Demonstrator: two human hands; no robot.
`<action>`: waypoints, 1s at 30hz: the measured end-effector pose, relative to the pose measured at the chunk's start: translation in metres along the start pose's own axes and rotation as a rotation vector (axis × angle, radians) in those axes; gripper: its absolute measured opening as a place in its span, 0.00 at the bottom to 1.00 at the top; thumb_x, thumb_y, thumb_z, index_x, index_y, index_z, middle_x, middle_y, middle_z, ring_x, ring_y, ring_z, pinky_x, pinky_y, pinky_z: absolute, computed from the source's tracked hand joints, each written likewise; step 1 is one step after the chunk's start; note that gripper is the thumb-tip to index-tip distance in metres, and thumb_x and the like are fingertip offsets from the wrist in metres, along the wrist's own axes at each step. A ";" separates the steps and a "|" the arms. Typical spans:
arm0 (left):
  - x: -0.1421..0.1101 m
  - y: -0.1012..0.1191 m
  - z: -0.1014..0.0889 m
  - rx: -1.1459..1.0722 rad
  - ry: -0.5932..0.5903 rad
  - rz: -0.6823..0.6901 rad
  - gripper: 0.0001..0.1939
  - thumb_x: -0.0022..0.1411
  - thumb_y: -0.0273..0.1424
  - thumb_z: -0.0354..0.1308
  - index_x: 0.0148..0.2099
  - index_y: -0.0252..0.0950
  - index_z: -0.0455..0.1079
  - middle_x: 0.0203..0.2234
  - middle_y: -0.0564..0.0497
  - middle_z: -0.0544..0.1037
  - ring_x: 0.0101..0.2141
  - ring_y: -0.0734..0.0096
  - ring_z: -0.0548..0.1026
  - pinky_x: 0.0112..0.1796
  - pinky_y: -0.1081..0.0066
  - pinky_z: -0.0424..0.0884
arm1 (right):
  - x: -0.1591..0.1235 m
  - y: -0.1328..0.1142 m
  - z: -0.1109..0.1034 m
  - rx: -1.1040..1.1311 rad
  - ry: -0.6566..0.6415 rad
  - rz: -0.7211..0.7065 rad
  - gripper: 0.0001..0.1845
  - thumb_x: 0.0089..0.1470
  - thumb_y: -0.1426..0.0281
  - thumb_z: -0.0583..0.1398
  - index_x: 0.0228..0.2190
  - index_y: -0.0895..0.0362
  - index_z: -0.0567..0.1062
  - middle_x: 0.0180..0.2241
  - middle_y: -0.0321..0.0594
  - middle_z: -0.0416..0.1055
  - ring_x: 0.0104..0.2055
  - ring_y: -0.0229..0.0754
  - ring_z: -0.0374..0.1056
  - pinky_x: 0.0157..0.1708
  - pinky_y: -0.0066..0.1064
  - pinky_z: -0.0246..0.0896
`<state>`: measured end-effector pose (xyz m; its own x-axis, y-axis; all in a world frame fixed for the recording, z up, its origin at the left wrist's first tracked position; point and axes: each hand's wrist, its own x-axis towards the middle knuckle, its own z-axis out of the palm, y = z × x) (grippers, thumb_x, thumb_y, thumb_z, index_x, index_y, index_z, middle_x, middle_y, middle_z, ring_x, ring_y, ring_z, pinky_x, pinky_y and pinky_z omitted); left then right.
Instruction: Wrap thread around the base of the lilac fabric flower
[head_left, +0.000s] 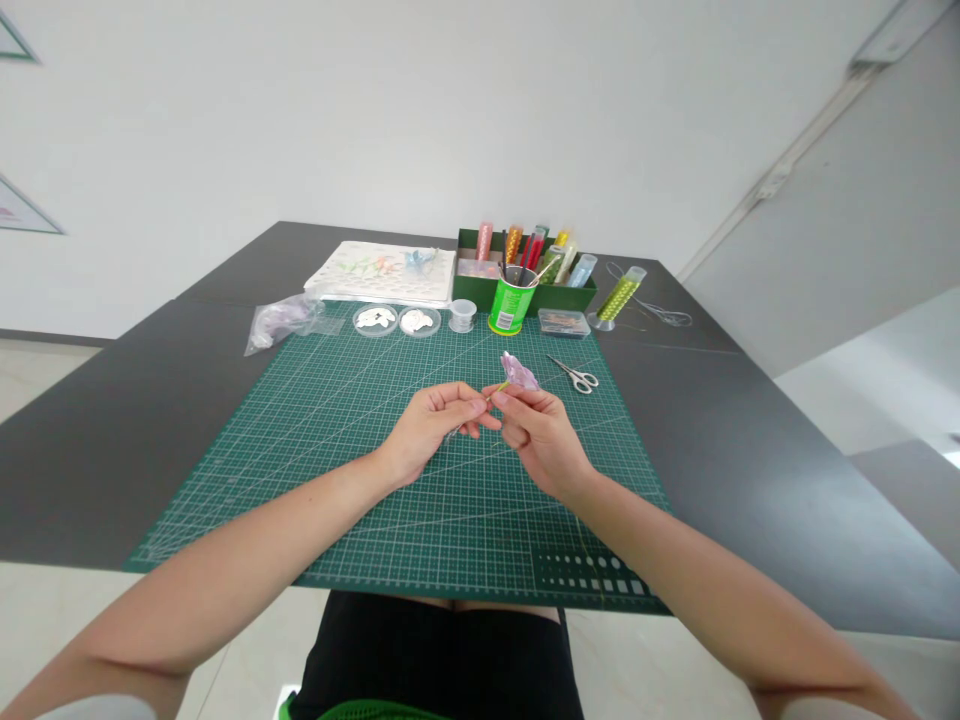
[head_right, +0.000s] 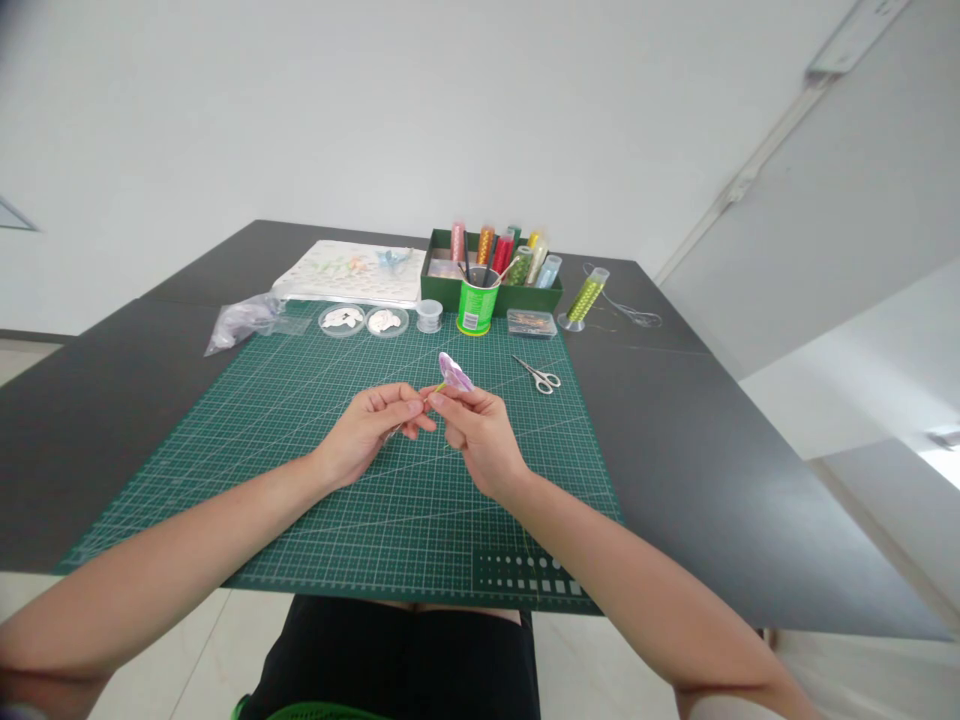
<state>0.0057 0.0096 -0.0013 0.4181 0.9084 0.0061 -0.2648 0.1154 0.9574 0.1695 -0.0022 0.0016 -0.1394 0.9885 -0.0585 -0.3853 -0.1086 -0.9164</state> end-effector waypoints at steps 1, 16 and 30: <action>0.000 0.000 0.000 0.000 0.012 0.011 0.13 0.58 0.38 0.69 0.32 0.34 0.74 0.27 0.48 0.83 0.27 0.74 0.74 0.33 0.71 0.70 | 0.000 0.001 0.000 -0.016 0.006 -0.016 0.13 0.43 0.60 0.74 0.26 0.55 0.81 0.16 0.26 0.58 0.17 0.27 0.40 0.17 0.27 0.34; 0.001 0.011 -0.004 0.157 0.185 0.171 0.10 0.59 0.36 0.65 0.31 0.35 0.73 0.21 0.52 0.80 0.23 0.76 0.71 0.29 0.74 0.68 | -0.002 -0.003 -0.021 -0.986 -0.114 -0.968 0.07 0.62 0.74 0.63 0.36 0.56 0.83 0.21 0.33 0.69 0.21 0.33 0.60 0.22 0.27 0.56; -0.002 0.009 -0.006 0.762 0.214 0.275 0.06 0.60 0.29 0.59 0.29 0.36 0.71 0.16 0.58 0.75 0.18 0.79 0.65 0.23 0.77 0.59 | -0.006 -0.034 -0.028 -1.320 -0.139 -1.404 0.06 0.63 0.75 0.62 0.35 0.57 0.80 0.22 0.33 0.72 0.22 0.32 0.66 0.22 0.25 0.58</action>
<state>-0.0027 0.0109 0.0052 0.2298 0.9302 0.2862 0.3586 -0.3543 0.8636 0.2091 -0.0015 0.0223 -0.4767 0.2638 0.8385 0.5480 0.8351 0.0488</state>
